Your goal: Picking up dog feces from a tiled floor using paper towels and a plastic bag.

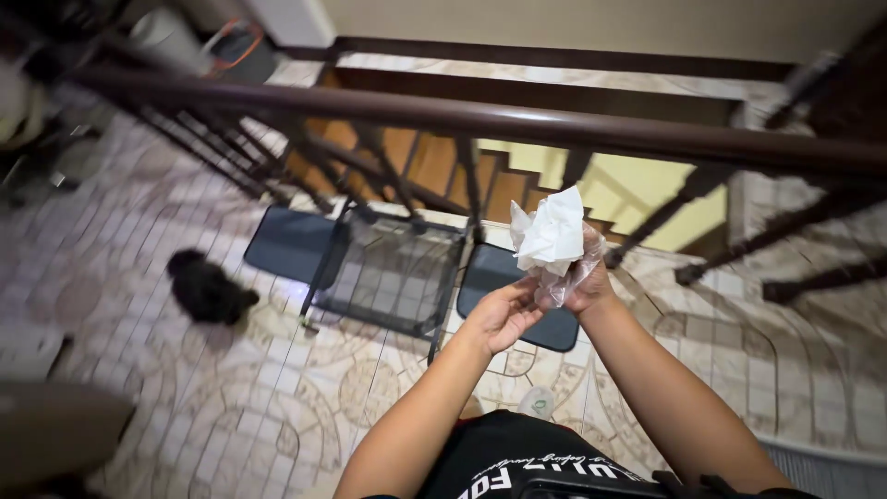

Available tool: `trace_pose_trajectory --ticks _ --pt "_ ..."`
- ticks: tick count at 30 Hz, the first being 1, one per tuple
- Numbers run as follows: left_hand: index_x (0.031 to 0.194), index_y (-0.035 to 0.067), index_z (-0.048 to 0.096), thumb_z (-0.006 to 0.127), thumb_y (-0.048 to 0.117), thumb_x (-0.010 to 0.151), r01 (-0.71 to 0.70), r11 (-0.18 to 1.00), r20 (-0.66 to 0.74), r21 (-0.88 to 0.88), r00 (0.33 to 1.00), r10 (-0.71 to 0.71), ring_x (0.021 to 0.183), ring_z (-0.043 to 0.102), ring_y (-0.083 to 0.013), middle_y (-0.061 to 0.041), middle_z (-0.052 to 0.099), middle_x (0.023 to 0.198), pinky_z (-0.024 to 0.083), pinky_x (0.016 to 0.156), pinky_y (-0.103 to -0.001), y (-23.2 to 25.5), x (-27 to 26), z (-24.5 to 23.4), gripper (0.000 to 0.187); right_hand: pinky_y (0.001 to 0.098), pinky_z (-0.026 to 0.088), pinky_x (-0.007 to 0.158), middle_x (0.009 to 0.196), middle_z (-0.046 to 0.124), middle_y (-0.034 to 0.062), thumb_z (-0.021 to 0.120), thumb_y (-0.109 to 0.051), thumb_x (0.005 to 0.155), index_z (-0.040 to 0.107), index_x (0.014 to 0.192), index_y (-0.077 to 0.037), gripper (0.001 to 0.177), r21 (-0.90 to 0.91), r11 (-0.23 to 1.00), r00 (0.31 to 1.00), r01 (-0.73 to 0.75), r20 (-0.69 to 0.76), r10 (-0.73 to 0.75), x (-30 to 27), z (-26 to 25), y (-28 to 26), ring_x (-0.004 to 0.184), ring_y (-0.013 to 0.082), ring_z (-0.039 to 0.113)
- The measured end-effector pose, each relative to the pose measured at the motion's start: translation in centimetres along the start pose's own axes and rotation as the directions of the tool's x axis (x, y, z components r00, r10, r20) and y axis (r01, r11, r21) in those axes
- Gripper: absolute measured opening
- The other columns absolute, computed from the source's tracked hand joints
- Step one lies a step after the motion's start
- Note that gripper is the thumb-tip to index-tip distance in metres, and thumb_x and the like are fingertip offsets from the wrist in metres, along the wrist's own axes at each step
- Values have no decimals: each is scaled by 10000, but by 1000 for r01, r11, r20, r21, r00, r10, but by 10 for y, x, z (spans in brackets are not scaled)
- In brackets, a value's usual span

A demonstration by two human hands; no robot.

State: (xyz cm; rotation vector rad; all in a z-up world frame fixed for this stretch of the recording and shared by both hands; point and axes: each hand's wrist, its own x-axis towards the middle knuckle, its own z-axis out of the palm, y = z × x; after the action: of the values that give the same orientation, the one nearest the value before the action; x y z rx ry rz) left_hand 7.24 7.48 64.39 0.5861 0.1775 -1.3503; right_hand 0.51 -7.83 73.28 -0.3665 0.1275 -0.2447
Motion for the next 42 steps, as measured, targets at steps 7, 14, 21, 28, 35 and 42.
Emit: trace_pose_trajectory --ticks 7,14,21,28,35,42 --pt "1204 74 556 608 -134 882 -390 911 -230 -136 907 354 978 665 -252 -163 633 1091 593 860 -314 62 -52 -30 387 469 504 1090 1366 646 68 789 -482 869 540 1458 -102 744 -120 987 989 -106 92 118 55 6 60 1253 263 625" --pt "1143 104 569 605 -116 877 -569 797 -321 -202 808 495 962 691 -229 -160 673 1081 584 850 -284 171 -118 -97 347 456 485 1104 1387 618 59 759 -445 878 483 1472 -127 728 -265 936 932 -233 214 292 126 46 165 1278 246 606" --pt "1172 98 557 659 -118 886 -679 720 -272 -142 727 631 910 679 -200 -84 630 971 557 843 -293 290 -190 -166 373 460 500 1072 1336 624 87 758 -366 915 489 1452 -100 657 -399 898 954 -184 146 260 215 105 288 1220 250 623" --pt "1184 101 555 696 -95 860 -783 616 -281 -86 613 739 903 662 -165 -11 611 956 537 835 -266 382 -283 -199 404 470 498 1087 1351 634 101 830 -440 807 505 1444 -68 806 -387 862 899 -328 154 411 275 159 389 1234 271 634" --pt "1180 91 556 746 -76 828 -850 522 -413 65 454 790 937 631 -105 -10 579 1078 526 850 -257 410 -371 -222 434 457 512 1042 1320 619 71 846 -410 774 488 1427 -108 803 -581 698 810 -419 108 576 310 194 470 1212 242 632" --pt "1145 25 574 745 -98 850 -901 312 -467 302 146 872 924 667 -161 -45 553 1078 563 843 -291 419 -436 -246 363 417 511 1029 1305 634 91 775 -191 867 506 1418 -52 629 -779 512 735 -361 99 670 325 213 543 1183 220 637"
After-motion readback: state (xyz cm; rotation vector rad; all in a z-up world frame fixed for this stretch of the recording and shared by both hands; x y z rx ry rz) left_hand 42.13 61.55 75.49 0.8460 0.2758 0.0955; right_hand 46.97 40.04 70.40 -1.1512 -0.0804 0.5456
